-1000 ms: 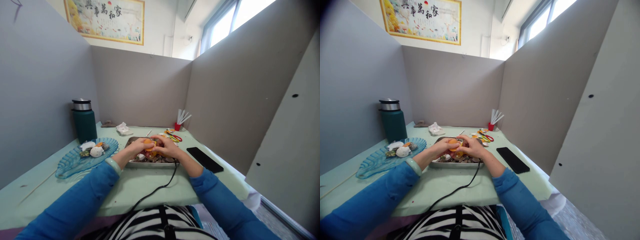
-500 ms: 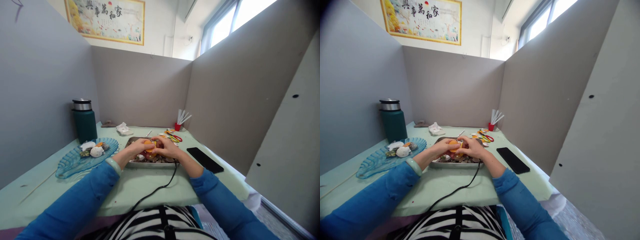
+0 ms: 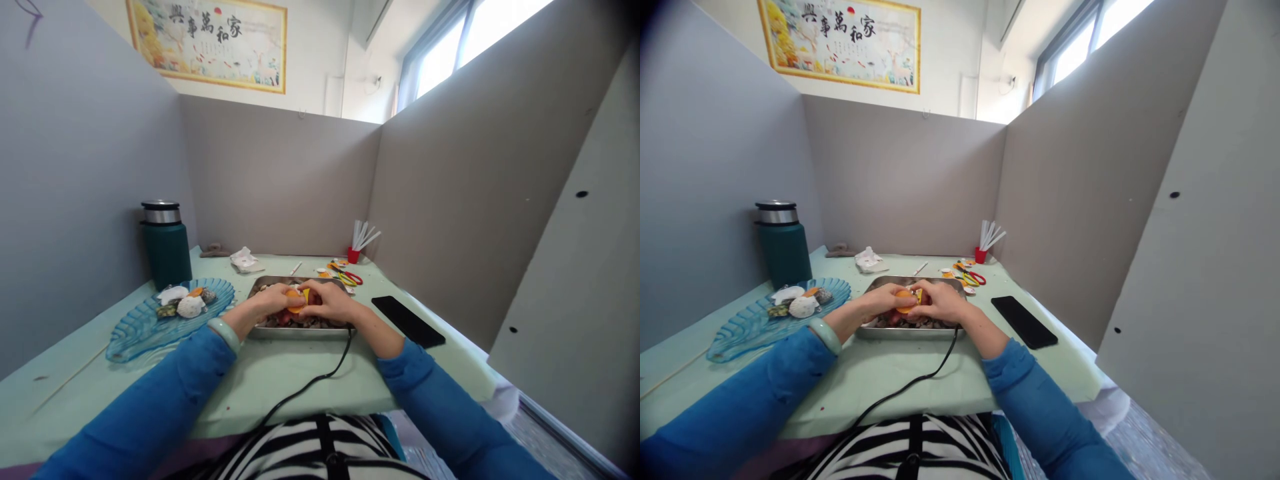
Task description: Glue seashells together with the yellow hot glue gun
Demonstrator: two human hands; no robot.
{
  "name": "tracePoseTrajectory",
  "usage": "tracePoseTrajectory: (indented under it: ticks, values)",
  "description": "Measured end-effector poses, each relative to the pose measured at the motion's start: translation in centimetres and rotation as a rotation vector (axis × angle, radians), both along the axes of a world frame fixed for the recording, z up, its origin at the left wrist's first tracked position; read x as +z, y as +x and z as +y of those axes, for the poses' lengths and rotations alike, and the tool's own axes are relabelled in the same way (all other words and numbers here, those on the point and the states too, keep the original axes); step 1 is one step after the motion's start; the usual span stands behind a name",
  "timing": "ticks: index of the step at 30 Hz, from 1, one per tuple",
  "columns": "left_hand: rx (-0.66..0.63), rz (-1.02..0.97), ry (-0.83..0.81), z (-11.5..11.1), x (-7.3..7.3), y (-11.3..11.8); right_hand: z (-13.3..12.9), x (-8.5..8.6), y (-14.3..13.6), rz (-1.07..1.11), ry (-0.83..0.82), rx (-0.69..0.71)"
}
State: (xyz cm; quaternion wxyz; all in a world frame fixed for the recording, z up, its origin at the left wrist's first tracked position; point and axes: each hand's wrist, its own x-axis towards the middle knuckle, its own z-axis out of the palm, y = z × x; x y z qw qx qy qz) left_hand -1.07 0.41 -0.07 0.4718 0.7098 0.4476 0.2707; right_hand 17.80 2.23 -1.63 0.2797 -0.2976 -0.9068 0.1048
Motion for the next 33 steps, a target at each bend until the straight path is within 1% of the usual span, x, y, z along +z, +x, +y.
tracePoseTrajectory:
  ticks: [1, 3, 6, 12, 20, 23, 26, 28, 33]
  values:
    - [-0.01, -0.055, 0.006, 0.3, -0.2, -0.1, 0.1, -0.1, 0.0, 0.02, 0.018, -0.004]
    - [-0.008, -0.105, -0.03, 0.9, -0.7, -0.3, 0.3, -0.2, 0.1, 0.046, 0.039, 0.002]
    - [-0.026, -0.16, -0.07, 1.4, -1.0, -0.5, 0.5, -0.2, 0.1, 0.07, 0.019, 0.035]
    - [-0.078, -0.236, -0.121, 1.5, -0.9, -0.8, 0.8, -0.3, 0.2, 0.115, -0.035, 0.095]
    - [-0.13, -0.318, -0.139, 1.6, -0.9, -0.9, 0.8, -0.4, 0.1, 0.15, -0.039, 0.149]
    - [-0.094, -0.316, -0.113, 1.4, -0.7, -0.7, 0.8, -0.4, 0.1, 0.132, -0.013, 0.124]
    - [-0.048, -0.277, -0.053, 1.0, -0.5, -0.4, 0.9, -0.5, 0.1, 0.119, 0.061, 0.086]
    - [-0.039, -0.25, -0.029, 0.7, -0.3, -0.2, 1.0, -0.5, 0.1, 0.116, 0.097, 0.052]
    - [-0.009, -0.251, -0.005, 0.5, -0.1, 0.0, 0.9, -0.4, 0.2, 0.123, 0.082, -0.022]
